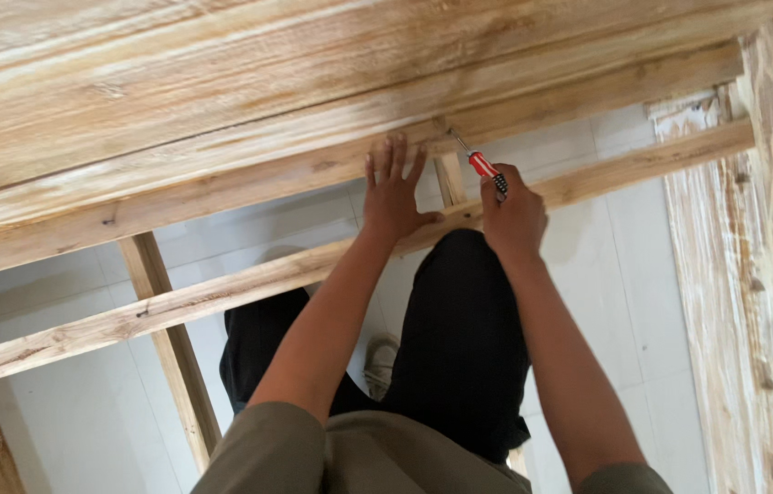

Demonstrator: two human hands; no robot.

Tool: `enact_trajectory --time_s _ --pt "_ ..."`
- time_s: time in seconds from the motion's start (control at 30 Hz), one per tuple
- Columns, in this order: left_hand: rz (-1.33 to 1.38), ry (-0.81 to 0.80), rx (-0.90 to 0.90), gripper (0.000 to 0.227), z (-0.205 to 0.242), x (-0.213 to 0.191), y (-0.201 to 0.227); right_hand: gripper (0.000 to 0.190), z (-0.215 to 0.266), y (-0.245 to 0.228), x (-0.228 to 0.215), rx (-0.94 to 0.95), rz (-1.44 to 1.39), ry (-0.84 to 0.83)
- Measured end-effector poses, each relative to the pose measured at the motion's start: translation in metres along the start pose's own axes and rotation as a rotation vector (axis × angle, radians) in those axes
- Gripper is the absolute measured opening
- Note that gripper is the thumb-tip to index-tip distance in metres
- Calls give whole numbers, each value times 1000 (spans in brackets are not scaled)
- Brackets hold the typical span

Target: The person picks up wooden slats from a pile, aligns them into a large wooden frame, and uses a screwdriver to secure them into place.

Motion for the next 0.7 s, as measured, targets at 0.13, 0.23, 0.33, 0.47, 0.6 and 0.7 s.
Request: enact_trajectory --time_s 0.13,0.23,0.33,0.47,0.6,0.7 --pt "-4 49 17 124 6 -1 -1 46 -62 -2 -5 -61 469 48" --pt "32 86 31 118 14 4 -1 39 -78 -52 -21 -216 575 -31" --pt "-37 63 30 110 16 10 -2 27 -102 -85 -21 -310 829 -143" --pt "16 47 34 105 15 12 -3 29 -84 -106 -28 -386 841 -195" --pt "-4 134 36 105 19 6 1 42 -64 -107 -43 -549 354 -142" --pt "16 58 31 103 18 1 3 30 -57 -113 -55 -598 228 -206"
Point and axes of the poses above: each hand's wrist, its own z-axis away from the middle knuckle, its own x-axis out of the palm, y = z × x, the point moved 5 cm from there along -z, towards the middle knuckle, and after that the axes turned 15 degrees about x, right-handed, at the moved point
